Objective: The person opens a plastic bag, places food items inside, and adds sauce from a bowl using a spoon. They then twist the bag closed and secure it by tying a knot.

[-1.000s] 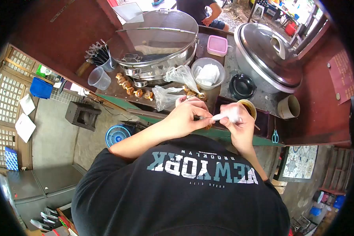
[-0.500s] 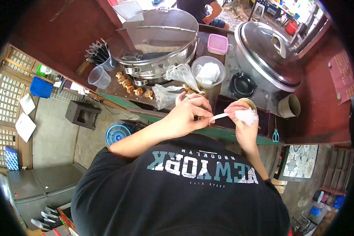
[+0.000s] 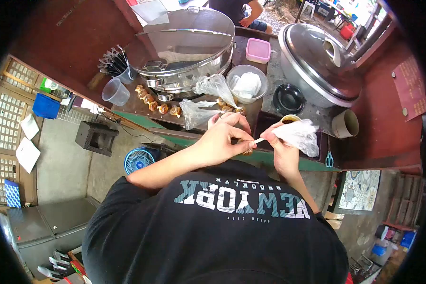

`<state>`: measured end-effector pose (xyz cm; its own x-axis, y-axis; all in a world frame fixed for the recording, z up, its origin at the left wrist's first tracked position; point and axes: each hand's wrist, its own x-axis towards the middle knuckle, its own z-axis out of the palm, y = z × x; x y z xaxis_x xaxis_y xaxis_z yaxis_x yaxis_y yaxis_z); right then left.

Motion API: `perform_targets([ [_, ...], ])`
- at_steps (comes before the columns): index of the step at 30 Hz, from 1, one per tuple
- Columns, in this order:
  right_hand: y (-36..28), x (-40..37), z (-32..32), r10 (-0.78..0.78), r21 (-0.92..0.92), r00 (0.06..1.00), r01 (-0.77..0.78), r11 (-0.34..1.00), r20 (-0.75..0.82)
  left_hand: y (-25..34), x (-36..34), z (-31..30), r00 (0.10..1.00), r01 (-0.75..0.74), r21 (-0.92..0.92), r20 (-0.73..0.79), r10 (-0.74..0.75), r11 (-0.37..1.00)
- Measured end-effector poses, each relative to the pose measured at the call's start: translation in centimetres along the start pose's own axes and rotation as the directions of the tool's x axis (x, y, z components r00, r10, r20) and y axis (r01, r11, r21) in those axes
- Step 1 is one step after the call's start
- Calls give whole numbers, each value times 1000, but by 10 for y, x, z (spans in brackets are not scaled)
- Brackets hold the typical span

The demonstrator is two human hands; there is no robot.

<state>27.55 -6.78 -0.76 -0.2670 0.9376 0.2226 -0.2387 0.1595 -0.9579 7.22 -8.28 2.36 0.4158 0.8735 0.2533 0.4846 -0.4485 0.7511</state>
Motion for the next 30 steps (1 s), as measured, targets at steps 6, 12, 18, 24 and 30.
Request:
perform_targets([
  [6,-5,-5,14,-9,-167,992,31,985,127,-12,-8,7,986,159,-208,72,-147,965],
  [12,-8,-7,13,11,-229,984,31,973,179,-4,-11,0,977,196,-499,176,-123,844],
  [18,-13,-14,14,-34,-218,988,67,974,153,1,-12,3,965,224,-626,251,-79,747],
  [24,-17,-17,14,-46,-375,990,93,922,133,10,-12,0,978,98,-219,200,-54,971],
  [30,-21,-15,11,32,-420,989,32,907,145,6,-15,1,956,175,-230,272,-110,957],
])
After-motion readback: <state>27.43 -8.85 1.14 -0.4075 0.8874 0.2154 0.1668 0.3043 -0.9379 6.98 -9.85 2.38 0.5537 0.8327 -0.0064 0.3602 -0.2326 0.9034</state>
